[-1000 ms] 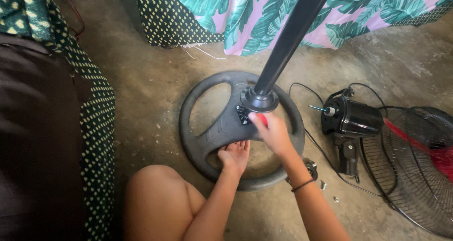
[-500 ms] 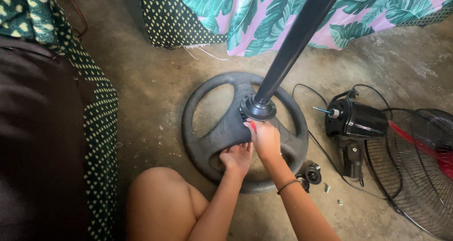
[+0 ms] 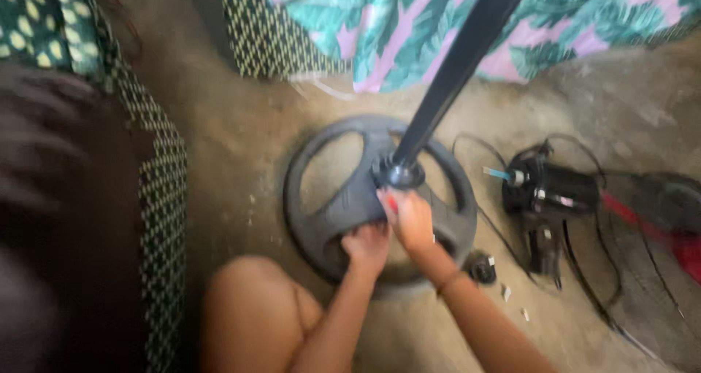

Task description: The person sits on the floor and uses a screwdriver to unscrew and remove bolts from the base of a pedestal fan, separating the pole from the round base and removing a mounting bracket, then works on the screws and parts laid out on the floor.

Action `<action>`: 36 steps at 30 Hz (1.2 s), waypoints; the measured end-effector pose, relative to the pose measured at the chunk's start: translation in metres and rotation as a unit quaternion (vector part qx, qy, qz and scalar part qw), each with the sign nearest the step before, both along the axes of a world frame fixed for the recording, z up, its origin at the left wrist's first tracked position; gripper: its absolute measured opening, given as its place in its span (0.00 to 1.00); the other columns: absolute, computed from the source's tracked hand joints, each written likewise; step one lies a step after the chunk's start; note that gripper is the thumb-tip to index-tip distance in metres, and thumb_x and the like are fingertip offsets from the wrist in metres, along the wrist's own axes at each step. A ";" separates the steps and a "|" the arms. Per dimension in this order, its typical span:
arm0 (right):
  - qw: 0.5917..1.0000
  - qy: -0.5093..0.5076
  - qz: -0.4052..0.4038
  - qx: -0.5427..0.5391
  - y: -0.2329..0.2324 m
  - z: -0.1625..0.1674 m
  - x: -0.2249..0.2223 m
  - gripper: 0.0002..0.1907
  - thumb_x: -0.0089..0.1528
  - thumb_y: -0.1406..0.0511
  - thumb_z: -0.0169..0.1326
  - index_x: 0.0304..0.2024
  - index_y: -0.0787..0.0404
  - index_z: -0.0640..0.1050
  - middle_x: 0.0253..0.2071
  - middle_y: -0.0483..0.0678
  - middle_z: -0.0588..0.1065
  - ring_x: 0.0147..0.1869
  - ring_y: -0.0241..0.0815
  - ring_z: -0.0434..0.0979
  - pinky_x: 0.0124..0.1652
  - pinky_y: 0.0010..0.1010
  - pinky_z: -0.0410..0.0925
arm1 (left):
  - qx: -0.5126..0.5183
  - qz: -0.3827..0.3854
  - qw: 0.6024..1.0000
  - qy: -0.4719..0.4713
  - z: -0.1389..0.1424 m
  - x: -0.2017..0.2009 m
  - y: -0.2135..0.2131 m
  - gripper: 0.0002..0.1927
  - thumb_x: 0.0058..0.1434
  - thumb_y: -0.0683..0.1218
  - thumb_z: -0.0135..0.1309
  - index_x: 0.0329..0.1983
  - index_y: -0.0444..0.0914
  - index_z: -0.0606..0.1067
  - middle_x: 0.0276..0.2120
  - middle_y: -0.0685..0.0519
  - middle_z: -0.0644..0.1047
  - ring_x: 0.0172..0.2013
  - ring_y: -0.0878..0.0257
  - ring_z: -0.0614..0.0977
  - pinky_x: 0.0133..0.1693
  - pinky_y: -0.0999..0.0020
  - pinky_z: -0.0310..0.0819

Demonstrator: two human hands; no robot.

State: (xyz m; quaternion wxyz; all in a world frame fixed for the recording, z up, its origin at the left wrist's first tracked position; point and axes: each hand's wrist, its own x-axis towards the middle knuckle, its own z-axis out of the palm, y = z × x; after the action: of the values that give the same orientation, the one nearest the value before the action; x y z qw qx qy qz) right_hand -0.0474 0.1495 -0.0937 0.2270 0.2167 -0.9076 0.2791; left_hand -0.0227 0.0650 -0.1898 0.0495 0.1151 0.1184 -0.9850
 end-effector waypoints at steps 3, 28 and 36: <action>0.999 -0.036 0.003 0.026 0.008 -0.003 -0.006 0.14 0.63 0.55 0.59 0.37 0.58 0.84 0.38 0.56 0.80 0.40 0.59 0.80 0.38 0.46 0.72 | 0.044 -0.046 0.998 0.025 0.005 0.006 -0.001 0.30 0.60 0.57 0.37 0.58 0.36 0.73 0.59 0.47 0.76 0.59 0.51 0.75 0.62 0.52 0.65; 0.841 -0.340 -0.040 -0.419 0.053 0.016 0.044 0.10 0.61 0.63 0.63 0.42 0.61 0.81 0.24 0.36 0.72 0.21 0.26 0.63 0.20 0.21 0.56 | -0.230 -0.100 0.938 -0.239 0.003 0.021 0.021 0.15 0.71 0.51 0.43 0.50 0.38 0.76 0.41 0.55 0.80 0.42 0.62 0.81 0.46 0.66 0.75; 0.799 -0.325 -0.054 -0.502 0.140 0.056 0.088 0.08 0.62 0.63 0.61 0.42 0.60 0.80 0.21 0.35 0.66 0.18 0.25 0.56 0.19 0.21 0.49 | -0.214 -0.186 0.955 0.085 0.017 0.008 0.041 0.09 0.71 0.44 0.45 0.43 0.37 0.75 0.30 0.56 0.75 0.29 0.66 0.75 0.31 0.73 0.69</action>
State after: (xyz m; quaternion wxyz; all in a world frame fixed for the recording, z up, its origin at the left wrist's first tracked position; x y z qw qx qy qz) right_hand 0.0409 0.2894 -0.0378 0.0101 -0.0802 -0.6708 0.7373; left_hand -0.0144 0.1059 -0.1725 -0.1214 0.0374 -0.1150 -0.9852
